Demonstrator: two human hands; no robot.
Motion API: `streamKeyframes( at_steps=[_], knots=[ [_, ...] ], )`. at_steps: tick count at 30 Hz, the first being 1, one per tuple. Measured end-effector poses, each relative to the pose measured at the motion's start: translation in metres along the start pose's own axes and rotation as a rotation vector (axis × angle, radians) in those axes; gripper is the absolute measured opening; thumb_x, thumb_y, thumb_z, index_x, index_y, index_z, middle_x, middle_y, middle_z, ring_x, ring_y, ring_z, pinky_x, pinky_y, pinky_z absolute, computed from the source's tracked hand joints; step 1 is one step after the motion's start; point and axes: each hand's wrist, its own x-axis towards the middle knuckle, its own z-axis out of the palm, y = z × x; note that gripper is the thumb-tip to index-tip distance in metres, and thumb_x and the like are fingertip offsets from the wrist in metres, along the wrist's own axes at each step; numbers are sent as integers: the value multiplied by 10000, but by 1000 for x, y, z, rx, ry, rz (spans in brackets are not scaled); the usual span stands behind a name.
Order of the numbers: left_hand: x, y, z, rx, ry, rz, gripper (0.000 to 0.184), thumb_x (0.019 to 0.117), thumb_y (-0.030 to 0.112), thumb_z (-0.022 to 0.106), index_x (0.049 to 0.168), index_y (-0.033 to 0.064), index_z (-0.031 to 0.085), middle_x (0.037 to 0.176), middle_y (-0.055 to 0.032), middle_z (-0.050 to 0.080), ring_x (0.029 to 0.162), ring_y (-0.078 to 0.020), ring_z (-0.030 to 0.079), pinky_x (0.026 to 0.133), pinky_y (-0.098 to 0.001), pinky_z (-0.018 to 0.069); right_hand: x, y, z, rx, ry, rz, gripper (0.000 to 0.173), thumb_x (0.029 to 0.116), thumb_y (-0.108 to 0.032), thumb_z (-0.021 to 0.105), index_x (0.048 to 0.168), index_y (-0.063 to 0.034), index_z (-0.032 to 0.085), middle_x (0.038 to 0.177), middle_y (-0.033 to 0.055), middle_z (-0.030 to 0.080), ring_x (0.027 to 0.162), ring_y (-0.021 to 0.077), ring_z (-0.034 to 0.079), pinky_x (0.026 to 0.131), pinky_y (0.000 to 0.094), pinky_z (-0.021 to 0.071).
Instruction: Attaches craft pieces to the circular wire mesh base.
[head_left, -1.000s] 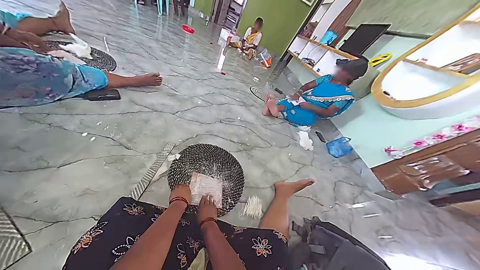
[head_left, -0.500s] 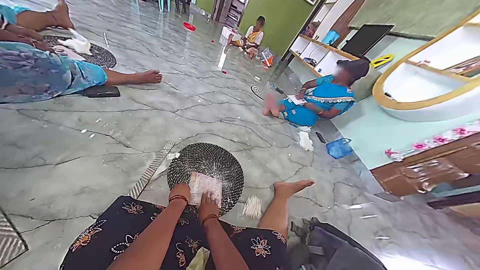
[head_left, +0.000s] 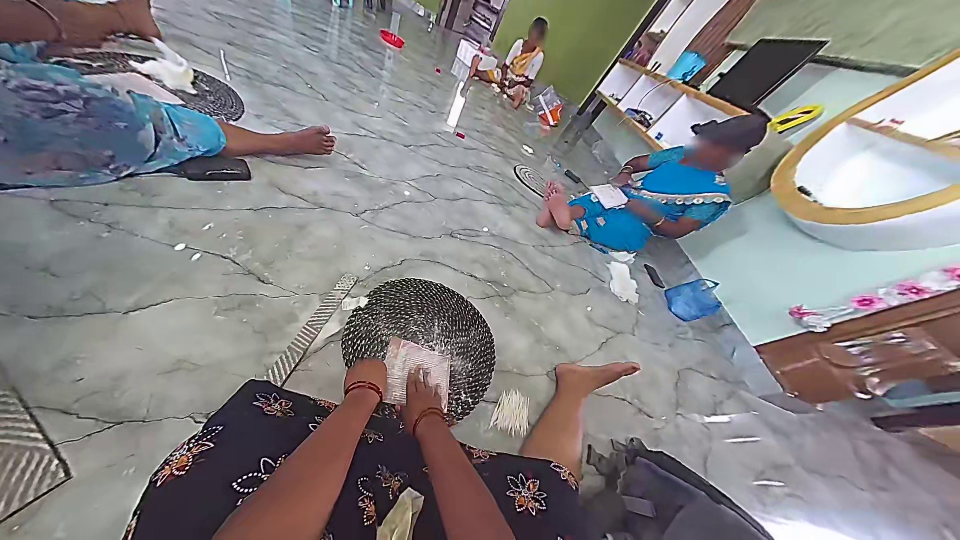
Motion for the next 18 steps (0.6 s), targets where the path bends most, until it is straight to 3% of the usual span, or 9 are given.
streamKeyframes(
  at_steps=[2,5,8,10,12,15,18],
  knots=[
    [-1,1,2,3,-1,4,357,995,141,627,1283,-69,649,1441,-278,572,1380,-442,527,1088,-607,475,-7,-8,15,48,55,43,688,1082,-246,506,1645,-28,175,1724,164,164,1602,344,135,1275,563,166],
    [-7,2,5,15,-4,-5,362,978,122,644,1275,-84,646,1425,-290,577,1354,-445,551,1068,-610,492,-20,-20,27,50,87,95,616,1055,-35,432,1627,14,208,1697,201,233,1589,363,185,1277,529,189],
    [-9,-1,5,7,2,-8,379,992,127,629,1303,-89,626,1439,-292,564,1359,-442,547,1072,-607,492,-26,-19,16,110,60,100,642,1056,-139,505,1629,-20,241,1694,176,261,1586,346,207,1267,548,215],
    [-8,-1,2,7,1,3,370,998,127,614,1306,-77,629,1440,-285,568,1362,-436,547,1070,-604,493,-25,-14,0,112,52,81,828,1007,-282,636,1647,-36,173,1719,172,177,1592,348,175,1252,587,221],
    [-6,0,2,-7,3,10,367,993,129,629,1299,-74,635,1450,-281,561,1372,-430,540,1081,-598,486,-20,-6,-14,61,6,31,991,953,-359,714,1658,-47,91,1739,156,73,1607,344,86,1249,635,164],
    [-1,-3,2,-12,16,13,361,984,134,644,1284,-66,648,1437,-276,574,1367,-427,546,1079,-590,491,-4,0,-16,-33,-65,-14,960,975,-344,689,1663,-62,82,1744,139,55,1609,349,71,1241,670,138],
    [0,-1,1,-34,14,-6,356,983,127,640,1281,-67,647,1435,-272,578,1360,-425,553,1070,-593,497,-1,-2,-6,-19,-27,-5,831,1020,-247,626,1653,-36,130,1734,156,119,1601,359,123,1255,592,202]
  ],
)
